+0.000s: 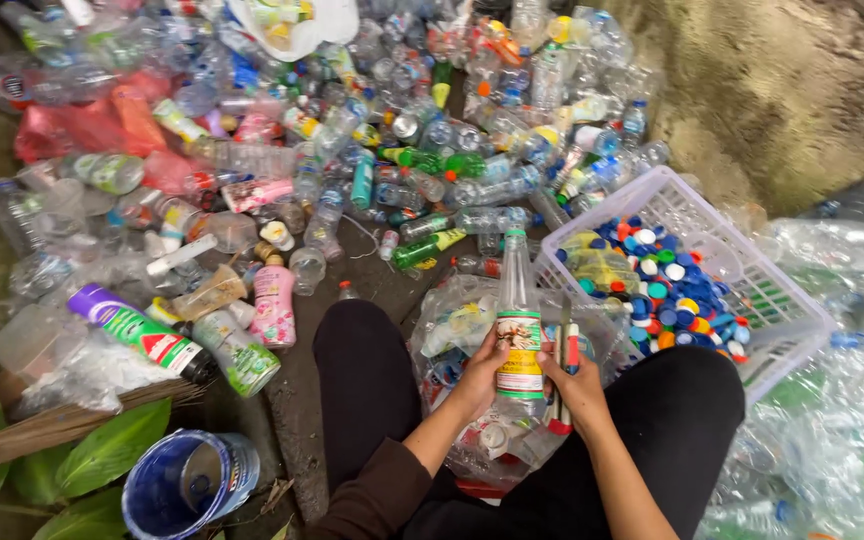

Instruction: The recorder is removing labels and sorting caps from a large pile of plastic bottles for recycling.

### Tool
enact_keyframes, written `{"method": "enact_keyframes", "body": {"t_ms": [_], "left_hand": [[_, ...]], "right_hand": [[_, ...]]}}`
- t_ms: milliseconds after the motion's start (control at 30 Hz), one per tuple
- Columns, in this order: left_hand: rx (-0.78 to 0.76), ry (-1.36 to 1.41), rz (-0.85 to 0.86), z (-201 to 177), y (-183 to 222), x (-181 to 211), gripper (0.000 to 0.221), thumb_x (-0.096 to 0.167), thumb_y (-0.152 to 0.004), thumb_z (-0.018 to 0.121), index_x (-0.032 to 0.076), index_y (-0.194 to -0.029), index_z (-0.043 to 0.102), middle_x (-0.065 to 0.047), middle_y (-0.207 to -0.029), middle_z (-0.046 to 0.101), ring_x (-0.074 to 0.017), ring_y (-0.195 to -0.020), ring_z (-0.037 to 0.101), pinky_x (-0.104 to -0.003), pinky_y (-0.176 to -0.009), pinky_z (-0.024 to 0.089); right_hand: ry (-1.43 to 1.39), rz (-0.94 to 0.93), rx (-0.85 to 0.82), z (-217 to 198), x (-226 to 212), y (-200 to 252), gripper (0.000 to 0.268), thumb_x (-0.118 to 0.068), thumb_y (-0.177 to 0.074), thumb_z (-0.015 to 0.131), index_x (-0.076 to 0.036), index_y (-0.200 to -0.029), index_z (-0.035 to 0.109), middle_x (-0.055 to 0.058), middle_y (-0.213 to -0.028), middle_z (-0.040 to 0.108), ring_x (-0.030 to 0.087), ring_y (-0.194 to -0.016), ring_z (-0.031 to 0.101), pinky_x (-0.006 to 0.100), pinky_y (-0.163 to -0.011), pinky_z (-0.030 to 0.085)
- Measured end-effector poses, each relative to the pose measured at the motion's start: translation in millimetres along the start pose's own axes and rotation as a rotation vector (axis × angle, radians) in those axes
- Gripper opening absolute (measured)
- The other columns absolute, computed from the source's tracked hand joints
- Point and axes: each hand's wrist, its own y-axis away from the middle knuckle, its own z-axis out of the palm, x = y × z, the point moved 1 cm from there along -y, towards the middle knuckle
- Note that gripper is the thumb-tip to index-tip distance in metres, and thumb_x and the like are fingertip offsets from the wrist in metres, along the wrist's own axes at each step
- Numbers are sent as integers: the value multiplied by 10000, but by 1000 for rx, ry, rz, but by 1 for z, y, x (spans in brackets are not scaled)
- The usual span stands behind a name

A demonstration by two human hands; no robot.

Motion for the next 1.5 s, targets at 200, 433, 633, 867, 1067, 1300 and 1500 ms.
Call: {"method": "enact_keyframes", "body": {"t_ms": [200,433,633,867,1067,1300,1500], "left_hand": [[93,-240,102,-37,-22,-35,1036,132,-801,913,85,-1600,255,-199,-1346,504,-289,-1111,619,-383,-965,567],[55,-238,6,9,12,10,604,415,-956,761,163,-1437,497,-84,-1192,649,-179,-1067,657,-311,-896,544],[103,-323,-44,19,20,22,577,598,-1029,517,232,-1474,496,-208,-1387,533,-241,-1334,450,-397,-1153,312],[6,-153,53,-14,-3,-2,682,252,-971,735,61,-1527,389,-111,-1178,628,-211,-1079,664,-326,-885,570],[80,-134,-2,-50,-42,-37,553,299,-949,777,79,-1409,563,-151,-1137,713,-240,-996,730,-365,-790,609],[92,-394,167,-1,-1,20,626,543,-1090,438,112,-1544,443,-200,-1503,485,-311,-1403,442,-467,-1166,363],[53,-299,142,7,12,36,697,543,-1100,392,68,-1601,293,-234,-1600,294,-368,-1472,314,-508,-1204,272]], "right_hand": [[212,-53,59,1,19,0,488,-194,-726,950,18,-1119,754,214,-951,756,209,-728,668,370,-644,561],[87,-47,-89,1,12,-1,318,-136,-749,908,45,-920,710,177,-551,613,231,-385,592,344,-394,495],[93,-56,-73,11,6,5,263,-199,-925,764,46,-880,681,179,-462,568,226,-347,573,314,-373,464],[222,-92,-39,4,2,1,409,-232,-716,939,-7,-1001,751,145,-579,625,203,-487,583,342,-496,486],[175,-112,-119,7,26,-13,284,-216,-810,866,-17,-923,698,136,-584,646,191,-446,620,311,-454,472],[189,-161,-126,20,4,15,528,-177,-789,897,-4,-1230,666,154,-1051,742,112,-647,649,277,-509,523],[233,-198,-88,20,2,18,448,-137,-808,880,-21,-1156,623,128,-1004,742,147,-532,617,283,-494,520]]}}
